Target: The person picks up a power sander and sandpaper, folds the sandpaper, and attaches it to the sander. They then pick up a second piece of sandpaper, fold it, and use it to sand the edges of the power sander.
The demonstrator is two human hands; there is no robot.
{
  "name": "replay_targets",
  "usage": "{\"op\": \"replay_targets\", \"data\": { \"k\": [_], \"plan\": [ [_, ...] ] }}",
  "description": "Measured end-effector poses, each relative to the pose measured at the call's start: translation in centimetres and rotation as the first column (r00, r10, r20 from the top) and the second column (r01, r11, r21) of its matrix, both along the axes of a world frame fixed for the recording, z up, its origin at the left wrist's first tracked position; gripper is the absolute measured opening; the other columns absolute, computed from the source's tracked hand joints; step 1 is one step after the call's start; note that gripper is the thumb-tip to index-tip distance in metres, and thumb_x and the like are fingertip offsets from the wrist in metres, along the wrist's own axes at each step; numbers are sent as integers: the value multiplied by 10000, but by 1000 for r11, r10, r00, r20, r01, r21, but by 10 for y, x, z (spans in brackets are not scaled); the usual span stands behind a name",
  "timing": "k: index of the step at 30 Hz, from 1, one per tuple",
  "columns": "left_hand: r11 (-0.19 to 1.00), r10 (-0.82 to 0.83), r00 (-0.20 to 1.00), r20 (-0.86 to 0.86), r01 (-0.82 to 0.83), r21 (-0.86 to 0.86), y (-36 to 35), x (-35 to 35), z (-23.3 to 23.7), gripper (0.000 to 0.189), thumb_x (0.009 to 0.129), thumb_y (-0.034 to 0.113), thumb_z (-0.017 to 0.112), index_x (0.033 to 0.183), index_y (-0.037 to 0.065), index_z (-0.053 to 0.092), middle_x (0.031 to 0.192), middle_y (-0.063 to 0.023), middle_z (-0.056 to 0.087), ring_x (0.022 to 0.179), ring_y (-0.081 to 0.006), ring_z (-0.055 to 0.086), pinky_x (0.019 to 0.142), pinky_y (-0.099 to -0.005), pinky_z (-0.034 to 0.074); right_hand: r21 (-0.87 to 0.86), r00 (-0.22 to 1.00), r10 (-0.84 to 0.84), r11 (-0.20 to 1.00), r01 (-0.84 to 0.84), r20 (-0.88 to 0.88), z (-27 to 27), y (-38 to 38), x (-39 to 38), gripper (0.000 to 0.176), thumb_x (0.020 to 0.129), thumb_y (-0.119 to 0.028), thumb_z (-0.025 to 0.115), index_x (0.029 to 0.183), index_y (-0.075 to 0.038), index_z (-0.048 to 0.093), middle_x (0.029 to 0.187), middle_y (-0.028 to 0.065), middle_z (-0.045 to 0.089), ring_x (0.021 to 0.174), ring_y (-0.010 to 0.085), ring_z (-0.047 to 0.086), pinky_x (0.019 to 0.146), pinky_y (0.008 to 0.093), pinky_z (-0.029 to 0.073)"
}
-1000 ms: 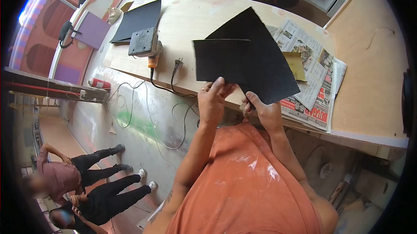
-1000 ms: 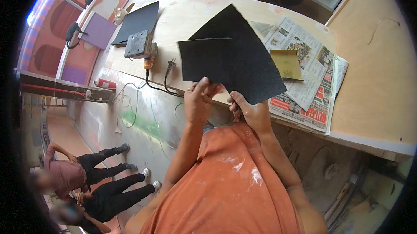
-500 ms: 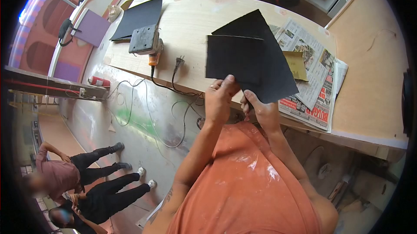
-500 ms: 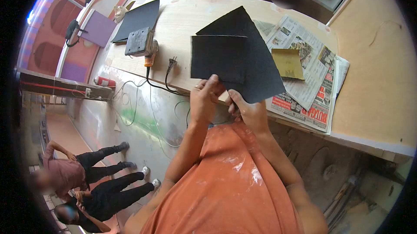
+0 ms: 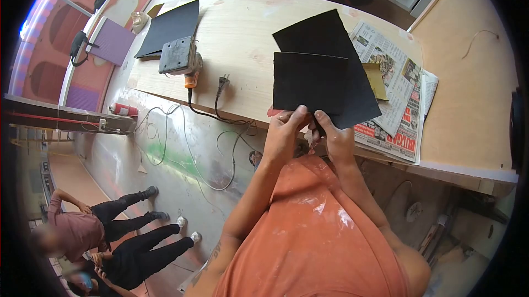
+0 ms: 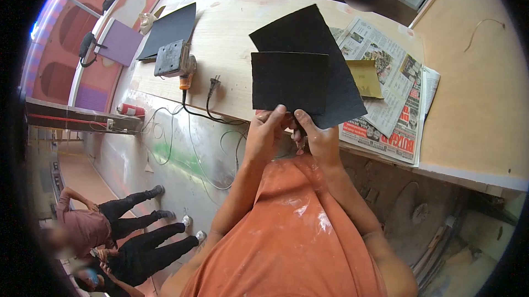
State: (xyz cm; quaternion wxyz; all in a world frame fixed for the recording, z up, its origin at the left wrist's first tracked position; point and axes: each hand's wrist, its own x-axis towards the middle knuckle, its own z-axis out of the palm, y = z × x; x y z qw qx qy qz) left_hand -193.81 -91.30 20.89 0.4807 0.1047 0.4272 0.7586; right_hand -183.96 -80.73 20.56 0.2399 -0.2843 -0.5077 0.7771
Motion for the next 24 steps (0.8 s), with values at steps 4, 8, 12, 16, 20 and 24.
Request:
{"op": "replay_targets", "data": {
  "k": [4,8,12,16,20,24],
  "plan": [
    [933,321,936,141,-339,124,5,-1,2,348,1019,265,504,1040,-70,596,1008,-201,669,938,-292,676,869,-412,549,-83,999,-8,997,3,-51,16,1,5,113,935,-121,640,904,-13,628,707,45,627,508,99,545,432,227,406],
    [968,233,973,-9,-231,98,2,-5,-3,372,1030,291,480,1112,-60,571,1100,-193,652,1038,-276,653,975,-418,509,-53,1000,20,998,-21,-20,11,1,3,204,946,-182,645,818,-24,631,662,34,618,499,101,563,410,237,423],
    [926,377,925,-42,-377,3,14,-4,7,334,1022,306,508,985,-15,594,864,-86,638,824,-176,644,880,-359,529,-38,992,85,996,-82,96,9,-11,5,181,954,-167,629,853,-18,651,668,17,620,484,71,521,421,216,391],
    [918,359,928,-103,-371,-140,8,-16,0,332,1010,330,538,864,35,579,689,-16,540,661,-119,543,768,-315,513,-21,984,165,986,-164,63,3,-14,15,150,947,-152,634,883,-19,656,674,12,621,484,56,500,441,201,373],
    [917,331,937,-116,-348,-194,17,3,12,380,1027,379,489,838,59,567,655,19,481,615,-74,474,632,-252,433,-140,995,62,989,-51,75,18,-11,3,131,939,-133,640,878,-17,649,675,15,621,490,58,505,454,201,380],
    [881,326,931,-163,-362,-304,12,-7,11,331,1004,351,551,803,88,555,563,56,418,470,-46,369,418,-220,292,4,983,135,991,-137,127,15,-19,12,135,945,-146,625,877,-30,641,650,26,605,475,75,507,439,224,390]
  ]
}}
